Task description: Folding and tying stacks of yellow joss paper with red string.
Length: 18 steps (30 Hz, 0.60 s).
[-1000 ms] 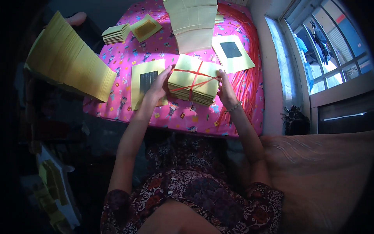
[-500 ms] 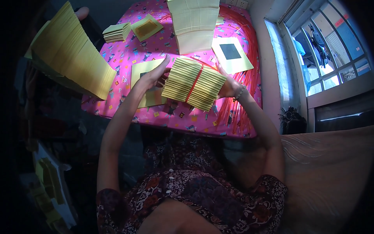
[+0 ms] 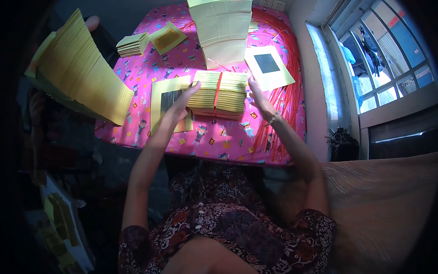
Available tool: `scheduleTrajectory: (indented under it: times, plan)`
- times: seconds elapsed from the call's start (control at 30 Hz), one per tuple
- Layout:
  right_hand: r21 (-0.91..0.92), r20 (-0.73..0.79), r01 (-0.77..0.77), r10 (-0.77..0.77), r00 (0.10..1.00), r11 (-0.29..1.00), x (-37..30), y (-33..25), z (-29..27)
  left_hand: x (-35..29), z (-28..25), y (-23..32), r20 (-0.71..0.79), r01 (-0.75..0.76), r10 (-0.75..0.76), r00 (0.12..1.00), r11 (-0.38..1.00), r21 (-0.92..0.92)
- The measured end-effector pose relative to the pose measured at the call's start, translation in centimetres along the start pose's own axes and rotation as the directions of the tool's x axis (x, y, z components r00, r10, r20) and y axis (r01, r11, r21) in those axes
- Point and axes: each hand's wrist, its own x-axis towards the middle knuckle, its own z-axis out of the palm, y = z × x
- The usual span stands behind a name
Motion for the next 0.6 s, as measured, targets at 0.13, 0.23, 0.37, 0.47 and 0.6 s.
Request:
scheduleTrajectory:
  times: [0.13, 0.23, 0.37, 0.47, 0.6]
  plan:
    - [0.507, 0.051, -0.025, -0.001, 0.999, 0.862, 1.6, 0.7, 3.7, 0.7, 0.5, -0.8, -0.164, -0.114, 0.094, 0.982, 0.986, -0.120]
    - [0.597, -0.013, 0.017, -0.011, 1.000, 0.802, 2.2, 0.5, 4.5, 0.9, 0.1, -0.8, -0.196, -0.097, 0.069, 0.978, 0.986, -0.132]
    - [0.563, 0.005, -0.009, 0.008, 1.000, 0.827, 2.3, 0.6, 4.1, 0.7, 0.2, -0.8, -0.147, -0.128, 0.101, 0.984, 0.973, -0.190]
    - [0.486, 0.019, 0.058, -0.077, 0.997, 0.872, 3.1, 1.5, 3.2, 0.4, -0.2, -0.8, -0.156, -0.233, 0.195, 0.968, 0.931, -0.281]
    - [0.304, -0.238, 0.282, -0.214, 0.947, 0.910, 5.1, 2.9, 2.3, 1.6, -2.1, -0.7, -0.440, -0.330, 0.318, 0.840, 0.942, 0.050]
